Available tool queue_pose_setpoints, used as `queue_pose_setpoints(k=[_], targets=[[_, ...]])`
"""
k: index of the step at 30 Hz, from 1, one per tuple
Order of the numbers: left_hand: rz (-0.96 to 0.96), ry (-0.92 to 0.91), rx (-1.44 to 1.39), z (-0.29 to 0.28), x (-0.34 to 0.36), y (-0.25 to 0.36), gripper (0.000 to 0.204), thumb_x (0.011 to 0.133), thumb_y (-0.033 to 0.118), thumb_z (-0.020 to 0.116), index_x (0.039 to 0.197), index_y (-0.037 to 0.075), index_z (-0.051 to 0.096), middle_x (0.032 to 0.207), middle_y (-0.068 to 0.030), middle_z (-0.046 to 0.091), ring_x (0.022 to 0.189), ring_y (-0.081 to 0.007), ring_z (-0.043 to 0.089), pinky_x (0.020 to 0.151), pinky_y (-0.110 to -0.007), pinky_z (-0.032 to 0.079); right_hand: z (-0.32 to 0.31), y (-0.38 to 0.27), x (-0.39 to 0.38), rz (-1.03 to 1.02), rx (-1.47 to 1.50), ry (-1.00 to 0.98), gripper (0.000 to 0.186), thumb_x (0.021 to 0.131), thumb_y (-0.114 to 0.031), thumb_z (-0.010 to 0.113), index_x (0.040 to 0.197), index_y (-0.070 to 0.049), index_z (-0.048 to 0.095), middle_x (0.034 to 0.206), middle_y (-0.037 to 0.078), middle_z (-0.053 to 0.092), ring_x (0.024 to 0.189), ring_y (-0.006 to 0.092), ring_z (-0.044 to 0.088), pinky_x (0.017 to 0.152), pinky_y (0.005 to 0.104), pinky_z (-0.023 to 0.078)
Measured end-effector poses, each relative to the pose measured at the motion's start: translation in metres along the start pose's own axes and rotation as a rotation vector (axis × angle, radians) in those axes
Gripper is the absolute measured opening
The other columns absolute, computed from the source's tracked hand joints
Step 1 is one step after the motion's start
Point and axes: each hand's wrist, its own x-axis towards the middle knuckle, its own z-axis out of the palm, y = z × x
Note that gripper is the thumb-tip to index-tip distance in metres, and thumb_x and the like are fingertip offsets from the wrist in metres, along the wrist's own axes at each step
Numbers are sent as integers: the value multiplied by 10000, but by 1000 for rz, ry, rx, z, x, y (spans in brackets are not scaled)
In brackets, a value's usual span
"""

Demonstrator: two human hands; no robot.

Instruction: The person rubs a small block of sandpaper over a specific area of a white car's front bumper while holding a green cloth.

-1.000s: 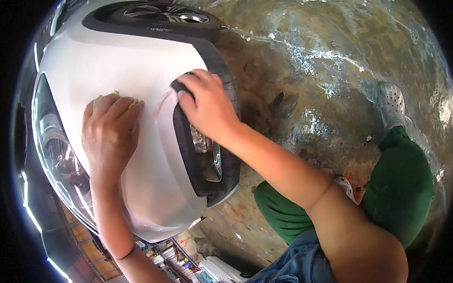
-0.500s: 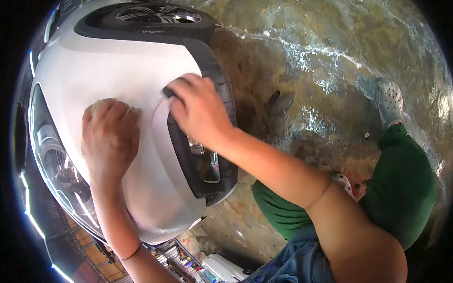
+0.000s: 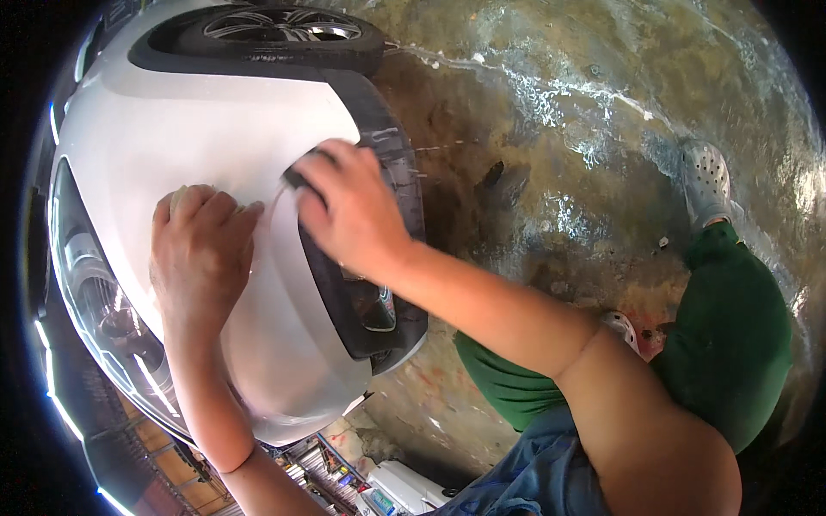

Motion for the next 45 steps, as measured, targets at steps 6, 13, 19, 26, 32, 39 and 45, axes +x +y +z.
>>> queue_pose_setpoints(k=[6, 13, 19, 26, 32, 39, 45], targets=[[-12, -6, 23, -3, -5, -2, 187, 795, 80, 826, 978, 120, 828, 918, -27, 694, 1029, -257, 657, 964, -451, 516, 1, -21, -7, 88, 71, -63, 347, 924, -85, 758, 1270, -73, 729, 1333, 210, 640, 1206, 460, 590, 1035, 515, 531], [-24, -13, -7, -3, -3, 1, 194, 790, 79, 827, 980, 114, 811, 936, -35, 687, 1045, -263, 660, 984, -457, 514, 0, -25, -10, 96, 74, -54, 344, 947, -120, 764, 1285, -84, 714, 1331, 185, 621, 1232, 436, 575, 1035, 506, 532], [-57, -32, -2, -3, -5, 0, 166, 802, 98, 821, 966, 107, 804, 951, -37, 688, 1074, -262, 665, 1005, -467, 514, 1, -19, -4, 93, 26, -48, 326, 943, -138, 774, 1260, -92, 717, 1357, 169, 601, 1221, 430, 586, 1024, 518, 548], [-73, -26, 8, -5, -2, 2, 164, 808, 86, 808, 971, 95, 789, 972, -46, 691, 1106, -270, 664, 1027, -477, 513, 6, -3, 2, 96, 6, -27, 355, 928, -130, 772, 1275, -91, 706, 1335, 205, 599, 1233, 453, 573, 1017, 530, 551], [-88, -18, 5, -6, 2, 6, 181, 807, 73, 802, 986, 99, 787, 1006, -47, 700, 1128, -278, 670, 1056, -487, 512, 3, 28, 17, 210, -32, 26, 334, 936, -143, 758, 1259, -85, 698, 1390, 205, 580, 1255, 459, 587, 1049, 517, 545], [-248, 103, 203, 3, -17, -4, 285, 797, 101, 832, 1073, 142, 774, 1096, -26, 711, 1196, -261, 666, 1077, -481, 496, -64, -3, 25, 207, -3, -521, 673, 945, -195, 707, 1573, -50, 513, 1342, 272, 672, 1266, 456, 646, 1074, 521, 535], [-297, 107, 240, -4, -2, -3, 293, 815, 123, 842, 1099, 155, 773, 1129, -9, 717, 1212, -250, 662, 1079, -473, 494, -81, -18, 63, 248, -120, -1051, 968, 927, -224, 680, 1770, -65, 233, 1312, 307, 703, 1184, 460, 707, 989, 519, 565]])
